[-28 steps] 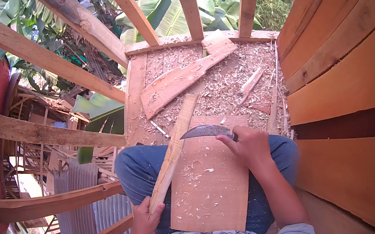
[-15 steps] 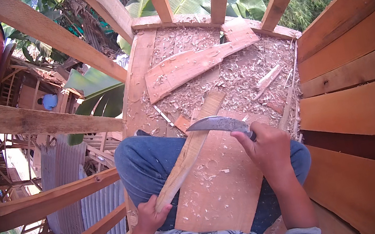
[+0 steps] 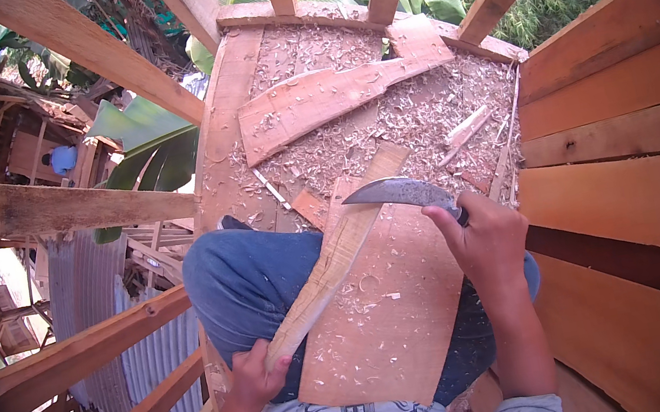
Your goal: The person sits cross-legged on a wooden platform and uses a curved knife to shave and smooth a long, thin piece of wood. They hold the wood with their left hand and repeatedly scrape the surface with the knife in their right hand, creating wood shavings.
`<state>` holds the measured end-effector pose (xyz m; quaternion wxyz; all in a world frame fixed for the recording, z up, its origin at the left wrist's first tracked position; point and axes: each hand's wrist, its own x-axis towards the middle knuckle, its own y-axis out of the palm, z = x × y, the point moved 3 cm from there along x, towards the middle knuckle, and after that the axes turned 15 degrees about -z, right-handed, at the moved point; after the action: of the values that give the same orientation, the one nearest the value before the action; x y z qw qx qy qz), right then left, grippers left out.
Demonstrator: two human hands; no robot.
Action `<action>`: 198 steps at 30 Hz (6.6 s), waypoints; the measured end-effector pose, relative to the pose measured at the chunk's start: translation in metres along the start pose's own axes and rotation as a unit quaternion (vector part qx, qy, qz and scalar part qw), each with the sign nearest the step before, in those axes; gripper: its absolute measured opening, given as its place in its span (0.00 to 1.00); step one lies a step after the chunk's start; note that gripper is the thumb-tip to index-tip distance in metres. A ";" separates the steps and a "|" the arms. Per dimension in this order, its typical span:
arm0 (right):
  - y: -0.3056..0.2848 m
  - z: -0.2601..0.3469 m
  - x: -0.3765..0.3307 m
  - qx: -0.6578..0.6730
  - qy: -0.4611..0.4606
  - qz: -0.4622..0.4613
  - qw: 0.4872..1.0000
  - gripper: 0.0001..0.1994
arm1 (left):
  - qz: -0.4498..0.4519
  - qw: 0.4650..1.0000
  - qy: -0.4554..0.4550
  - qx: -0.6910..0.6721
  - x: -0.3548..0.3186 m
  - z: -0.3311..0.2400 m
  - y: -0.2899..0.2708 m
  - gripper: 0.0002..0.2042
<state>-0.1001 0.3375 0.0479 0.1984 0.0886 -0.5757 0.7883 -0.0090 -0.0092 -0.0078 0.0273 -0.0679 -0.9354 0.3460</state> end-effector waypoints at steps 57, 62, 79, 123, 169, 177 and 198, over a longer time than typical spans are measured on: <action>0.030 -0.027 0.030 -0.023 0.057 -0.028 0.998 0.23 | -0.051 0.999 -0.002 0.019 0.013 -0.012 0.008 0.14; 0.030 0.002 0.007 0.119 -0.022 -0.038 0.992 0.23 | -0.052 0.999 -0.011 -0.006 0.010 -0.009 0.007 0.14; 0.012 0.005 0.015 0.132 -0.109 0.019 0.985 0.20 | -0.056 0.998 0.012 0.007 0.008 -0.010 0.008 0.15; -0.010 -0.009 0.017 0.007 0.079 0.007 0.997 0.25 | -0.092 0.996 0.013 0.011 0.009 -0.011 0.013 0.17; 0.048 0.054 0.002 0.011 -0.103 -0.045 0.994 0.33 | -0.125 0.992 -0.017 -0.027 0.008 -0.009 0.016 0.20; 0.017 -0.044 0.054 0.053 0.227 -0.097 0.968 0.32 | -0.103 0.995 0.000 0.012 0.006 -0.010 0.012 0.19; 0.069 0.052 0.017 0.031 -0.065 0.029 0.997 0.32 | -0.120 0.992 -0.008 0.049 0.006 -0.017 0.019 0.18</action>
<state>-0.1485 0.2746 0.0107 0.1347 0.1295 -0.5650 0.8036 -0.0113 0.0172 -0.0074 0.0649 0.0488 -0.9190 0.3858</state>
